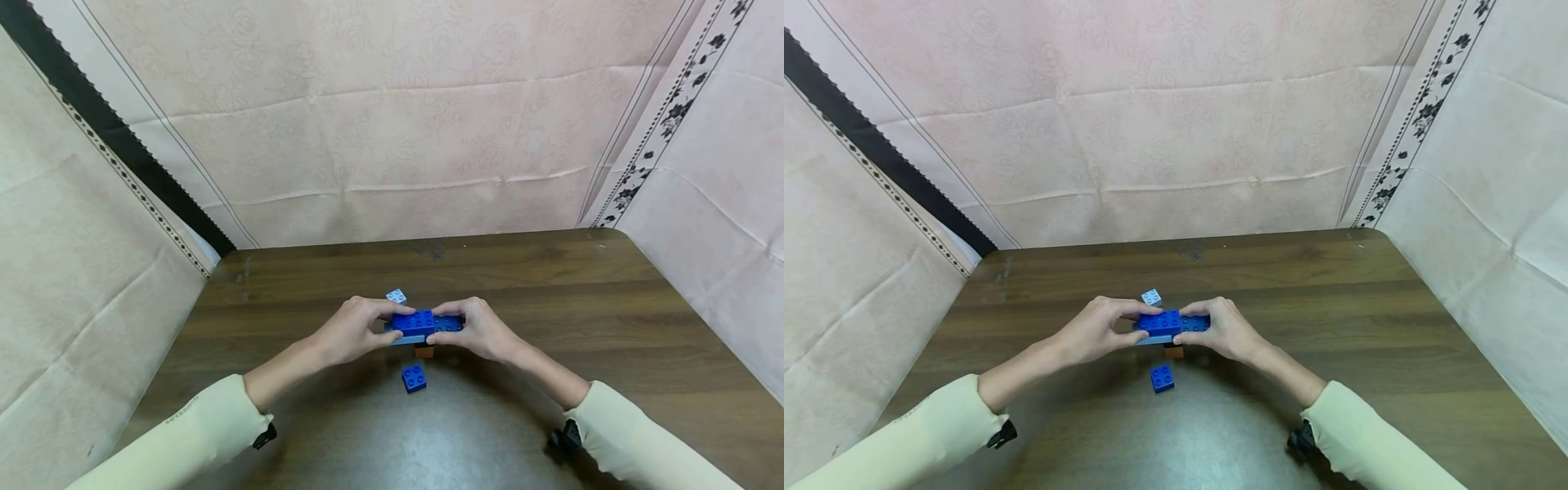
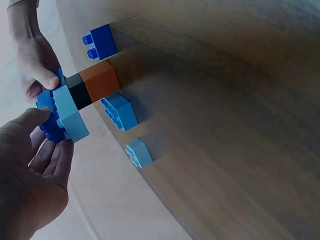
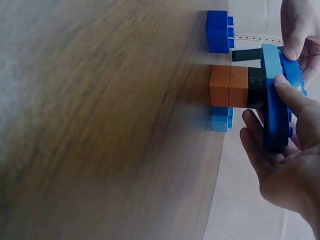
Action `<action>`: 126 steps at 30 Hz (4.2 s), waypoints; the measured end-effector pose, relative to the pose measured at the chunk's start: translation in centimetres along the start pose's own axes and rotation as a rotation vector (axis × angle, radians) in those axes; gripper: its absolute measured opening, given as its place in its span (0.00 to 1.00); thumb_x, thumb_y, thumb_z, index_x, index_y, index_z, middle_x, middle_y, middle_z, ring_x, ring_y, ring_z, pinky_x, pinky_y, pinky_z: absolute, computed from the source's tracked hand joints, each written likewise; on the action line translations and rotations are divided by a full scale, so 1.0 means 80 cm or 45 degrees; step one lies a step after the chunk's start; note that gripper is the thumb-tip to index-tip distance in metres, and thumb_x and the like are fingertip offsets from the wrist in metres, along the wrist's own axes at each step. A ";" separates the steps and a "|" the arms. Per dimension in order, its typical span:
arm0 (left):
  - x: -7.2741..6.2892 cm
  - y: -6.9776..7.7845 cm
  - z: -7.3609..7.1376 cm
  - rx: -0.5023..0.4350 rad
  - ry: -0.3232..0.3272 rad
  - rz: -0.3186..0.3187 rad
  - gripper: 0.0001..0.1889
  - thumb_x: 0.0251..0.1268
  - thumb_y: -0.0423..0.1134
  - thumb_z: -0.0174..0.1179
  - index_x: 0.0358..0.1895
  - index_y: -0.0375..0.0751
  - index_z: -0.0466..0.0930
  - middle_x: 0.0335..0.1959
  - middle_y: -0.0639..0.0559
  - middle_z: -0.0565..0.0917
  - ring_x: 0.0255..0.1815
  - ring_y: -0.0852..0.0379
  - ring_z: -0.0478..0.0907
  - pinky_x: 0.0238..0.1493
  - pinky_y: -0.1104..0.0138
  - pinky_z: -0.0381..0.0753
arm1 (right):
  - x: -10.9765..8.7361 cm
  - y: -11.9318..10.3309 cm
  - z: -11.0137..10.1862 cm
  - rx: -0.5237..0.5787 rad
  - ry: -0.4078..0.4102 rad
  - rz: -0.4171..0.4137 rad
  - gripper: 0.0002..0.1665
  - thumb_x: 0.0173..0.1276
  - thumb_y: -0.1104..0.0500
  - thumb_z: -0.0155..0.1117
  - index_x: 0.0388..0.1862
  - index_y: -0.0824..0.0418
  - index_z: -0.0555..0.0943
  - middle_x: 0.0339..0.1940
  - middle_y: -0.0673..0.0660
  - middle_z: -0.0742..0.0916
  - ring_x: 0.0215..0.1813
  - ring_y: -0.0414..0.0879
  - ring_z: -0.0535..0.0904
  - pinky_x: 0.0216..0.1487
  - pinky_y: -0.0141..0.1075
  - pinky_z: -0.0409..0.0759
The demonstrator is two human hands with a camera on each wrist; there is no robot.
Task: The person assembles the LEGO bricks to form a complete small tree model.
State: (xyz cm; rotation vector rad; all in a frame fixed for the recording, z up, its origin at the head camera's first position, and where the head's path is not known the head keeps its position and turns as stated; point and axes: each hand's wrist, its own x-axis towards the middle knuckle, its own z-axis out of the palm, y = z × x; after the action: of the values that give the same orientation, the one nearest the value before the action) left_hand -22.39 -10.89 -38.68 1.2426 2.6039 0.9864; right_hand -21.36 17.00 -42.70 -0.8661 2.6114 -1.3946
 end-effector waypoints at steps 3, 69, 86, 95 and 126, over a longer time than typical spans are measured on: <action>0.000 0.003 0.000 0.035 0.006 0.016 0.22 0.70 0.33 0.72 0.67 0.41 0.85 0.57 0.47 0.89 0.50 0.58 0.87 0.54 0.57 0.88 | 0.001 0.002 0.000 0.000 -0.009 -0.015 0.26 0.70 0.56 0.79 0.61 0.68 0.86 0.53 0.60 0.91 0.46 0.42 0.88 0.48 0.34 0.88; -0.023 -0.037 0.042 -0.324 0.303 -0.082 0.20 0.74 0.42 0.70 0.67 0.50 0.85 0.60 0.52 0.88 0.59 0.55 0.87 0.60 0.52 0.85 | 0.006 -0.006 -0.001 0.194 0.053 -0.056 0.16 0.73 0.57 0.75 0.58 0.56 0.90 0.52 0.52 0.92 0.42 0.48 0.88 0.42 0.35 0.87; -0.023 -0.038 0.051 -0.370 0.337 -0.069 0.21 0.74 0.41 0.69 0.68 0.48 0.84 0.61 0.51 0.88 0.59 0.54 0.87 0.58 0.50 0.86 | 0.002 -0.001 0.000 0.250 0.054 -0.013 0.17 0.74 0.57 0.74 0.59 0.56 0.90 0.53 0.53 0.92 0.45 0.48 0.88 0.45 0.36 0.88; -0.025 -0.047 0.033 -0.350 0.185 -0.069 0.25 0.71 0.43 0.72 0.69 0.47 0.83 0.62 0.52 0.87 0.62 0.54 0.85 0.64 0.51 0.83 | 0.004 -0.004 0.001 0.251 0.047 -0.011 0.17 0.74 0.57 0.75 0.60 0.56 0.89 0.54 0.53 0.92 0.48 0.48 0.88 0.48 0.37 0.89; -0.043 -0.044 0.034 -0.278 0.376 -0.018 0.30 0.69 0.40 0.74 0.73 0.45 0.79 0.68 0.55 0.83 0.67 0.54 0.81 0.67 0.53 0.80 | 0.002 -0.004 0.004 0.276 0.059 0.006 0.17 0.74 0.58 0.74 0.61 0.56 0.89 0.55 0.54 0.91 0.49 0.49 0.87 0.49 0.38 0.88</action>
State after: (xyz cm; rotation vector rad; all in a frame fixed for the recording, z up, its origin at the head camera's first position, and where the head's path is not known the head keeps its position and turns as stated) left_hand -21.50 -13.59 -43.49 1.0974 2.6108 1.5085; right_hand -21.30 16.54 -42.61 -0.8072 2.4312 -1.6763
